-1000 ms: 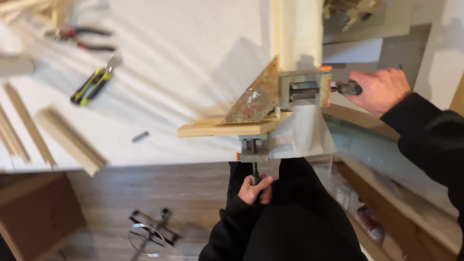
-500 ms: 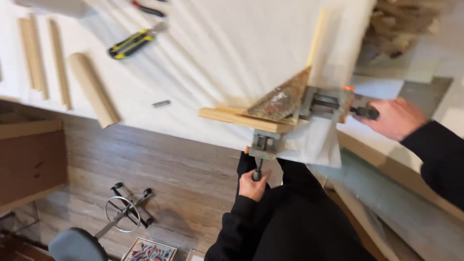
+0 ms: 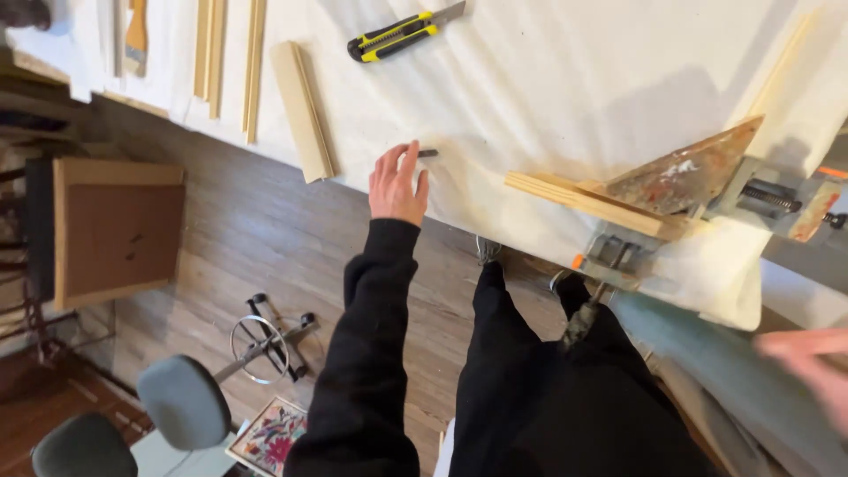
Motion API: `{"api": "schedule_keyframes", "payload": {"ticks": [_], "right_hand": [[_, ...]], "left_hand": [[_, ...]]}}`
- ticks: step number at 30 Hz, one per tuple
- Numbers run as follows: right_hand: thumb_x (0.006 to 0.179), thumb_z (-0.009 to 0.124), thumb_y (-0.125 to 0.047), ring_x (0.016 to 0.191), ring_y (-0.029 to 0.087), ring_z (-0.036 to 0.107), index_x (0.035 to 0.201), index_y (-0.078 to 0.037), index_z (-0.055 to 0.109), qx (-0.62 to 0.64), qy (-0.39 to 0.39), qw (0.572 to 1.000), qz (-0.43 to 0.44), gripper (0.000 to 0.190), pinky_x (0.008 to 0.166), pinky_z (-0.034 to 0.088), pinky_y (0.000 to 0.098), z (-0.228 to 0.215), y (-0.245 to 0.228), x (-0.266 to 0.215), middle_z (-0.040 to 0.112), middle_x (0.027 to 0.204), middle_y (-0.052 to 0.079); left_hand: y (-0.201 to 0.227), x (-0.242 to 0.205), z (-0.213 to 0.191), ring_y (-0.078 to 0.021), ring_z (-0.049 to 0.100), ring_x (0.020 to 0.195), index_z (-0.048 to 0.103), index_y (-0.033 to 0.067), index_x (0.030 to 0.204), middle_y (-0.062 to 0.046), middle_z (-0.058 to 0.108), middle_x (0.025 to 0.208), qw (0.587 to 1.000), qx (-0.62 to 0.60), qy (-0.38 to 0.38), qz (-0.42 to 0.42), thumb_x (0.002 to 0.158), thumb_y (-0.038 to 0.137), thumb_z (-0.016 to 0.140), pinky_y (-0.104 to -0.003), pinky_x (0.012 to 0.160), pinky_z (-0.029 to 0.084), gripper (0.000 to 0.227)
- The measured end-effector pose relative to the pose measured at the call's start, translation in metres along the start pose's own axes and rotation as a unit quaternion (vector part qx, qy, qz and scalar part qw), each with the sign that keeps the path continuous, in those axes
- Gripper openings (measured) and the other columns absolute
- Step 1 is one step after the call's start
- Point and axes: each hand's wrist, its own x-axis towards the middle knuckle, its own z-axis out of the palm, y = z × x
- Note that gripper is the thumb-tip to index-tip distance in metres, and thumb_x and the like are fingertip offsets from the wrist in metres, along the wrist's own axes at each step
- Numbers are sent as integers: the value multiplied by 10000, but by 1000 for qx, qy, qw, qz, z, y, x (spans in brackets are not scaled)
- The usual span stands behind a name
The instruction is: The recorder is assembling small wooden frames by gluing the corners and securing them in a miter clamp, then using a hammer and nails.
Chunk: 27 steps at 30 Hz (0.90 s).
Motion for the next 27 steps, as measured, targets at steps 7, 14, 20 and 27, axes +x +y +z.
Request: {"api": "schedule_keyframes", "payload": {"ticks": [7,14,20,27], "right_hand": [[729,844,-204,711,134,775,830,-134,795,147,-42,969,-196,132,624,626,263,131,-364,-32,810,805,-21],[826,862,-182,653,148,708,769,-169,755,65,-79,968,-231,122,592,583,262,215,-345,-23,739,722,-36],[772,798,-55,804,127,761,1200,-54,709,149,-55,977,-139,438,674,639,260,158,-504,32,749,1095,61],[797,818,-85,863,142,747,1109,-101,763,50,-16,969,-242,317,730,612,274,149,-532,40,746,1048,21]], "left_hand": [[-52,11,33,-269,674,985,708,69,1080,-54,643,1064,989,-38,-53,134,923,70,726,-413,839,544,158],[-38,-13,-69,-185,731,943,699,29,1122,-58,680,1072,837,-510,-168,-105,952,32,709,-327,819,666,171],[-25,-34,-140,-153,724,896,700,-3,1175,-68,708,1006,548,-729,-367,-180,987,58,705,-299,823,609,197],[-13,-24,-176,-132,680,840,741,-14,1109,-60,640,1063,527,-730,-411,-141,977,65,744,-276,748,591,154]]}}
